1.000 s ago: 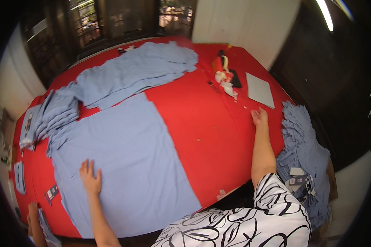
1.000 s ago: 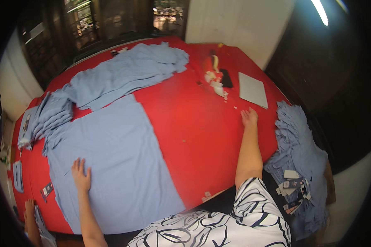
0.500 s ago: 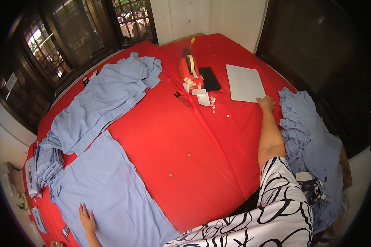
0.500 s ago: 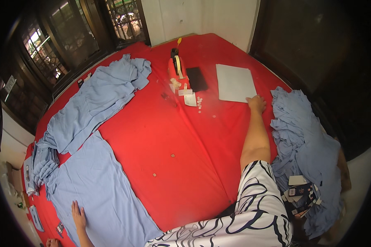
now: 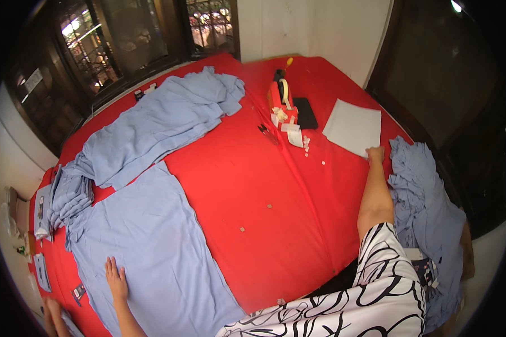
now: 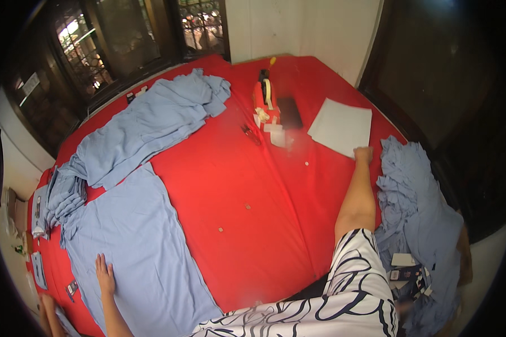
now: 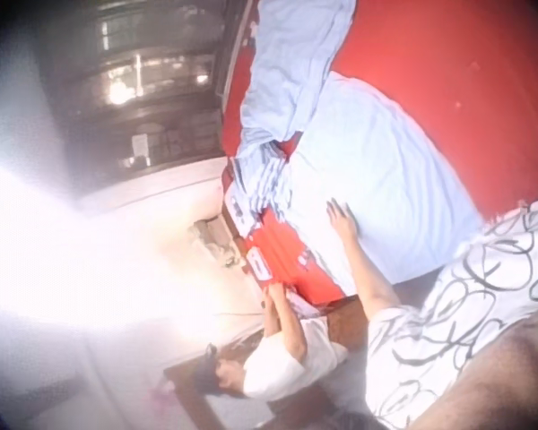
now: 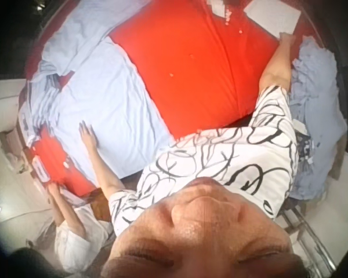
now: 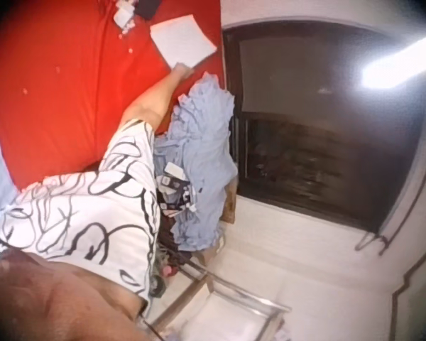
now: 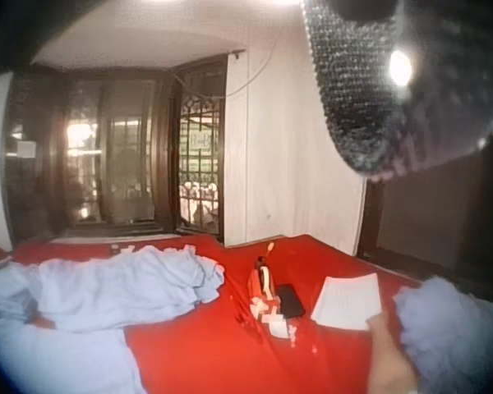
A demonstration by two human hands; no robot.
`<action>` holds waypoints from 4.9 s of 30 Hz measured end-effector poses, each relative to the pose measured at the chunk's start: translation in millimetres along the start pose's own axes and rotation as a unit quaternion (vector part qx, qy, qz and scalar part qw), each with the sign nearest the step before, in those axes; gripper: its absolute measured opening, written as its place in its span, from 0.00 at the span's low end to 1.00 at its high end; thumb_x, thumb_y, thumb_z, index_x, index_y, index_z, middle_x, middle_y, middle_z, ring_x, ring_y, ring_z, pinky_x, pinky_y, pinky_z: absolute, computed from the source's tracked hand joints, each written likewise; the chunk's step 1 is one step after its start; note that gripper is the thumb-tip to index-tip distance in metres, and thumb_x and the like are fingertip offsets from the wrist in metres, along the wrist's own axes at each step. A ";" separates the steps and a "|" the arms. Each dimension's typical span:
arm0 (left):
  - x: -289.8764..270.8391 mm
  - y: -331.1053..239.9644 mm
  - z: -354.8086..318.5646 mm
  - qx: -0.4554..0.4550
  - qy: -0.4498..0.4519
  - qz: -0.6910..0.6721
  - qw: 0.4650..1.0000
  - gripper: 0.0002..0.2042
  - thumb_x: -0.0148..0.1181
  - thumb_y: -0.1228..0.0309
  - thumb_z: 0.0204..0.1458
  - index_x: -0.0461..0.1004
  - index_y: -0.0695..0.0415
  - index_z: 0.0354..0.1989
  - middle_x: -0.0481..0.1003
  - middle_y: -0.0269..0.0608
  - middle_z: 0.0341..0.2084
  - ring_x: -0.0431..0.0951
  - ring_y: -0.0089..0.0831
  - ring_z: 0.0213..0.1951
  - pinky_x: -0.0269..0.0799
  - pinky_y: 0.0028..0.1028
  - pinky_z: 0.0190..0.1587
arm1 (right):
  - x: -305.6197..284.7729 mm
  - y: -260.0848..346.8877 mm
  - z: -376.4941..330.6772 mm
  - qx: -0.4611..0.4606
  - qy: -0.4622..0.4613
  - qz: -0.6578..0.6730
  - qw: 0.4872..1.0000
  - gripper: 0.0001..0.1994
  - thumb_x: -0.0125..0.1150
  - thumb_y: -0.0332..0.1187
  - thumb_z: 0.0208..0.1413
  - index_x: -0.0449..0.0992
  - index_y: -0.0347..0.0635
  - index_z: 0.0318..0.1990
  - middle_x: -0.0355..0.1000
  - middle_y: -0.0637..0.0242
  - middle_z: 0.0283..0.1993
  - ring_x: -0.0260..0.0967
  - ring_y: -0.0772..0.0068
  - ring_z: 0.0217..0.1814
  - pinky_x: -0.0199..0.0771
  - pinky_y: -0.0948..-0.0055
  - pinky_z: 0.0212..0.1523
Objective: The person folds light blue button-down shirts on a table using a rectangular board as a guide, then places them into stacks.
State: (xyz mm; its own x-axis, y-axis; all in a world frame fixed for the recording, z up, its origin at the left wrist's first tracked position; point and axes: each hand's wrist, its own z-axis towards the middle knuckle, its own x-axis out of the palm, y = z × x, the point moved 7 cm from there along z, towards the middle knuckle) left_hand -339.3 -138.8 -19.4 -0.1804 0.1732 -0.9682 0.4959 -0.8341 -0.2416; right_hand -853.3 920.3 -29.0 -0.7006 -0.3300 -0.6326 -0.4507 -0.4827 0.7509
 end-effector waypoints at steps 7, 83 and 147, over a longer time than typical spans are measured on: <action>-19.2 -7.6 -7.7 -0.050 0.012 0.042 0.998 0.27 0.47 0.64 0.63 0.55 0.53 0.70 0.51 0.44 0.71 0.47 0.46 0.72 0.43 0.47 0.70 | 10.0 20.3 -70.9 0.216 0.118 0.289 0.925 0.18 0.66 0.21 0.45 0.70 0.38 0.44 0.73 0.58 0.38 0.72 0.63 0.33 0.68 0.68 0.21; -144.2 244.9 -67.7 -0.058 -0.222 -0.096 0.969 0.14 0.63 0.71 0.50 0.75 0.57 0.46 0.73 0.46 0.48 0.69 0.47 0.53 0.63 0.43 0.58 | -131.8 242.1 -1199.4 -0.749 0.508 0.114 0.409 0.26 0.48 0.22 0.53 0.64 0.34 0.63 0.56 0.48 0.69 0.45 0.36 0.73 0.43 0.31 0.67; -94.3 243.9 -39.7 -0.173 -0.214 -0.028 0.961 0.34 0.58 0.45 0.50 0.67 0.51 0.63 0.52 0.52 0.69 0.46 0.52 0.71 0.37 0.63 0.67 | -136.4 239.5 -1212.2 -0.775 0.461 0.105 0.419 0.28 0.47 0.24 0.53 0.65 0.44 0.65 0.56 0.52 0.70 0.46 0.44 0.75 0.40 0.31 0.69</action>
State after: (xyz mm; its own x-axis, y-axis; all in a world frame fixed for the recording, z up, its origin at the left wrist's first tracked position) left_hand -167.6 -337.8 10.4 -0.5122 -0.0799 -0.8552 0.7138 -0.5933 -0.3721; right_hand -195.1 -133.7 7.4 0.1980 -0.3262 -0.9243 0.9693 -0.0754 0.2342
